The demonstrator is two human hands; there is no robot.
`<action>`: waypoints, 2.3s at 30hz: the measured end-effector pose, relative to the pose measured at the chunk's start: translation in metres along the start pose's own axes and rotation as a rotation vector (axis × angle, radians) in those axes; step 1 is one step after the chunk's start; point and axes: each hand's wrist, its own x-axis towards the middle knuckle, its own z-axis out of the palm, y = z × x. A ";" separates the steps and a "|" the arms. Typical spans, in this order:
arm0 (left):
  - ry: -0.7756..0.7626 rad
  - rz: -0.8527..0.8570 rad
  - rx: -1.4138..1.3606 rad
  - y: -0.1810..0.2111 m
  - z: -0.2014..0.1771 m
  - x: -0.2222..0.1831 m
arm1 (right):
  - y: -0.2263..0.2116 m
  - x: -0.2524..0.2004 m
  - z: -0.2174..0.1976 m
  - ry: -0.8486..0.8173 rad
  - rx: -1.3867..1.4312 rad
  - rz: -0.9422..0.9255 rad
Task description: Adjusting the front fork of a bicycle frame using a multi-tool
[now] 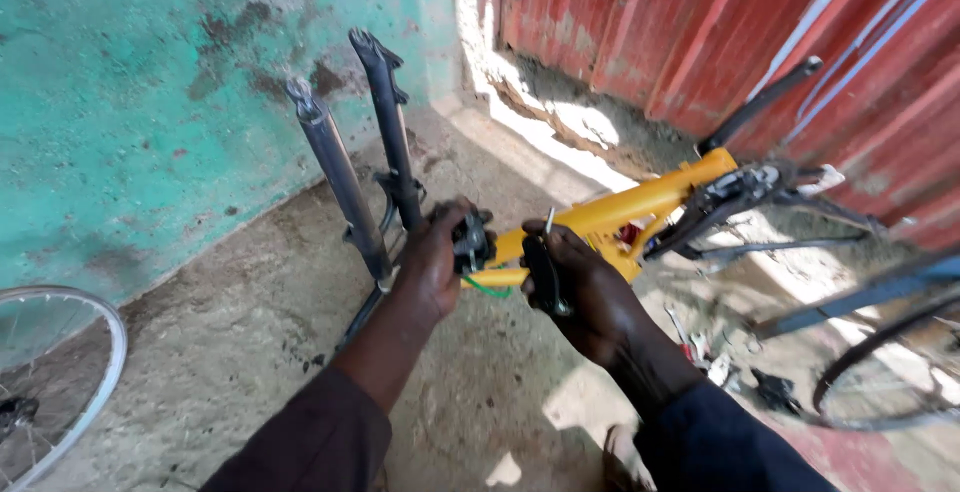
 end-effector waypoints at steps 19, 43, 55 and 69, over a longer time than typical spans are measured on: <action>0.006 -0.186 -0.195 -0.054 -0.034 -0.101 | 0.063 -0.120 -0.009 0.136 -0.280 -0.121; -0.114 0.253 0.249 -0.035 -0.012 -0.153 | 0.066 -0.133 0.007 0.388 -1.366 -0.611; -0.057 0.378 0.507 -0.031 -0.025 -0.151 | 0.072 -0.122 0.010 0.316 -1.745 -0.661; -0.197 0.489 0.465 0.003 -0.024 -0.160 | 0.090 -0.116 -0.006 -0.137 -0.220 -0.046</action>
